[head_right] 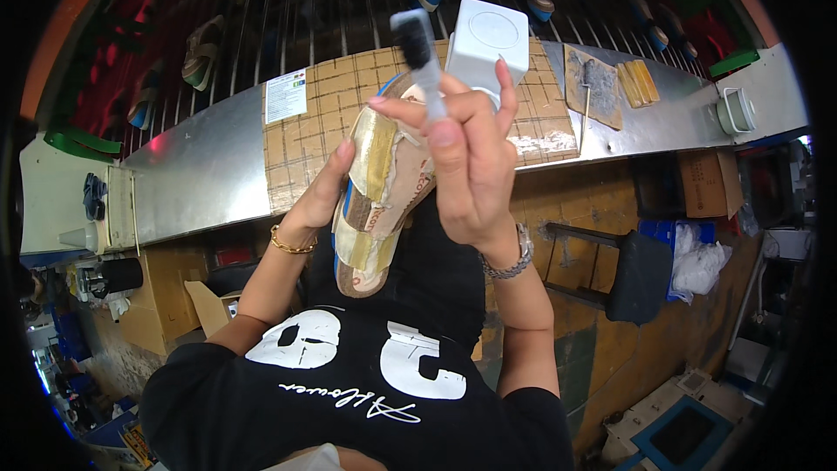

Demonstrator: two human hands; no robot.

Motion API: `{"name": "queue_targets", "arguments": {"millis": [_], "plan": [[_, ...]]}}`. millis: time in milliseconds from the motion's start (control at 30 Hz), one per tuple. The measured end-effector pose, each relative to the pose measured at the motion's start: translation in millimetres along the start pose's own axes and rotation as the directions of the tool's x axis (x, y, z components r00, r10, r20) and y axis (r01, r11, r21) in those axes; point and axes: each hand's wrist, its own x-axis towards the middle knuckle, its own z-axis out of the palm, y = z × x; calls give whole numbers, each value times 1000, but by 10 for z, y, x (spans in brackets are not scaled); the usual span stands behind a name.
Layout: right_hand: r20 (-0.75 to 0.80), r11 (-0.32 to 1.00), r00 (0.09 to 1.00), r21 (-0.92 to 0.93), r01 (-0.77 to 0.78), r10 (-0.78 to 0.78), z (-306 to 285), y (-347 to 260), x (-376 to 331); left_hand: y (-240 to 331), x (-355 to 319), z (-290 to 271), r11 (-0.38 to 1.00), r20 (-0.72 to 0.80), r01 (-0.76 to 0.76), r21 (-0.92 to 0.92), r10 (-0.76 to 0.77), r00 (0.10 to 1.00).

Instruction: The person applies a white adhesive to the soles of several shoes using a brush. They repeatedly dip the brush into a container and spread the glue on the taped areas of the shoe soles, then place each shoe on a metal rack.

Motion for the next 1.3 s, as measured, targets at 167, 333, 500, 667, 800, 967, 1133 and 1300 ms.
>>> {"name": "queue_targets", "arguments": {"millis": [167, 333, 500, 667, 800, 967, 1133, 1300], "plan": [[88, 998, 996, -60, 31, -26, 13, -77, -63, 37, -31, -40, 1000, 20, 6, 6, -6, 1000], [6, 868, 998, 493, -62, 67, -87, -24, -190, 47, -22, -33, 998, -13, 48, 32, -47, 999], [-280, 948, 911, -16, -319, 302, -636, 777, -380, 31, -8, -150, 902, -131, 237, -362, -301, 945], [-490, 529, 723, -493, -691, 487, -1515, 1959, -787, 147, 22, -801, 909, -236, 56, -413, -167, 957], [-485, 180, 751, -774, -607, 447, -1691, 2467, -1078, 171, 526, -1321, 688, -226, -67, -722, -143, 964], [-379, 88, 822, -887, -454, 426, -1535, 2391, -1095, -68, 1364, -2171, 537, -376, -205, -819, -230, 898], [-389, 243, 853, -841, -483, 347, -1498, 2147, -982, -518, 1832, -2879, 458, -599, -446, -769, -272, 753], [-475, 436, 848, -729, -528, 233, -1501, 1866, -948, -253, 1690, -2417, 239, -560, -519, -820, -520, 645]]}}
